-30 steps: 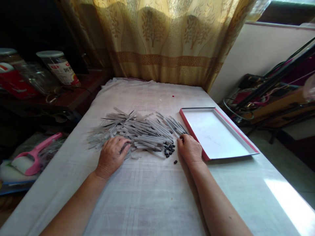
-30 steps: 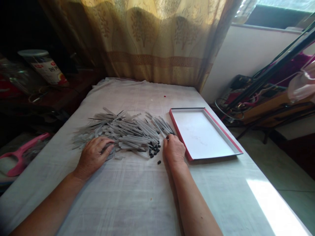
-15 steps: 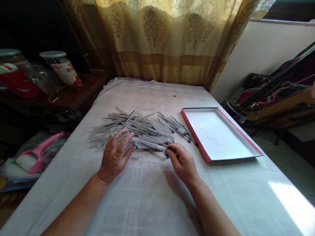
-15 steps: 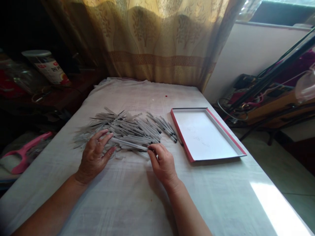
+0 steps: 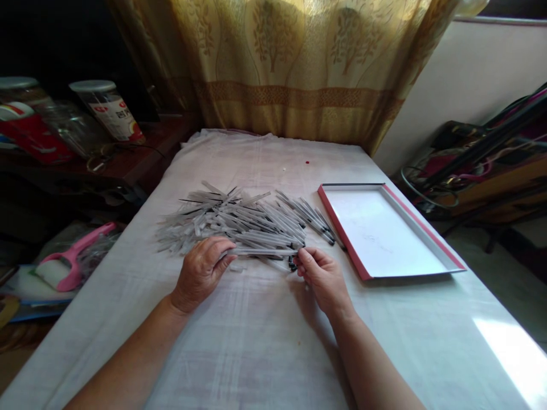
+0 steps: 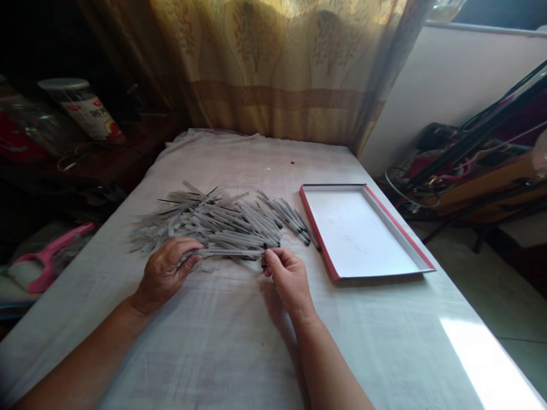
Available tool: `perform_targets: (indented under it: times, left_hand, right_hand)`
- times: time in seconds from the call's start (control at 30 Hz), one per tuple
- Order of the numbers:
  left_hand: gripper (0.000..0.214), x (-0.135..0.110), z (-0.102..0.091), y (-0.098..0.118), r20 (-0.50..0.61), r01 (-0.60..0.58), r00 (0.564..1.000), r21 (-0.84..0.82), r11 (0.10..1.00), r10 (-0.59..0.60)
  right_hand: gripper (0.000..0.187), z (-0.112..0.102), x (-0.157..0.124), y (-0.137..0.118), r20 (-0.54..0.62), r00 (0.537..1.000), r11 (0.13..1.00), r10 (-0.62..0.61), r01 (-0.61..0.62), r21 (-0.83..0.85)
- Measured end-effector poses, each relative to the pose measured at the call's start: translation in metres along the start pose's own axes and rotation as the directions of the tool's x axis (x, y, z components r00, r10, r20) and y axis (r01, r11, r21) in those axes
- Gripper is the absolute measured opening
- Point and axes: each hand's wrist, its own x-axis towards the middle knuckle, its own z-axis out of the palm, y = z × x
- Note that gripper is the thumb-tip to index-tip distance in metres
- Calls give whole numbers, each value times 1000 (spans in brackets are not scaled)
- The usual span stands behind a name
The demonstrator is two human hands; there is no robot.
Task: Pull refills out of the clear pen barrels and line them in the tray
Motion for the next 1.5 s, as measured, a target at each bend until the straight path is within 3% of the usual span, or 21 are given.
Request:
perform_targets:
  times: [0.13, 0.23, 0.4, 0.5, 0.63, 0.77, 0.93, 1.1, 1.23, 1.5]
  left_hand:
    - [22, 1, -2, 2, 47, 62, 997, -48, 997, -59]
    - [35, 1, -4, 3, 159, 199, 971, -123, 972, -178]
    - [30, 0, -4, 5, 260, 423, 898, -286, 860, -355]
    - [33, -2, 0, 6, 310, 490, 867, -392, 779, -389]
    - [30, -3, 3, 8, 324, 430, 890, -357, 829, -322]
    - [16, -3, 2, 8, 245, 283, 943, -237, 929, -225]
    - [11, -1, -2, 7, 187, 178, 973, -235, 956, -135]
    - [33, -2, -1, 12, 218, 211, 962, -230, 950, -161]
    - [19, -2, -1, 12, 203, 184, 969, -215, 959, -140]
    - [32, 0, -4, 12, 281, 403, 902, -274, 873, -329]
  right_hand:
    - [35, -1, -1, -2, 18, 999, 999, -50, 50, 22]
    - [35, -1, -1, -2, 28, 997, 997, -73, 72, 40]
    - [34, 1, -2, 1, 26, 997, 998, -70, 70, -5]
    - [37, 3, -1, 2, -9, 998, 998, -55, 55, 22]
    - [41, 6, -1, 2, -46, 999, 995, -4, 9, 102]
    - [45, 8, -2, 1, -32, 996, 981, 81, -74, 179]
    - [44, 8, -2, 1, -15, 998, 980, 66, -62, 192]
    - [47, 6, 0, 3, -70, 994, 975, 80, -63, 211]
    - [44, 6, 0, 3, -45, 998, 982, 53, -44, 183]
    - [41, 5, -1, 3, -39, 999, 991, 5, 0, 132]
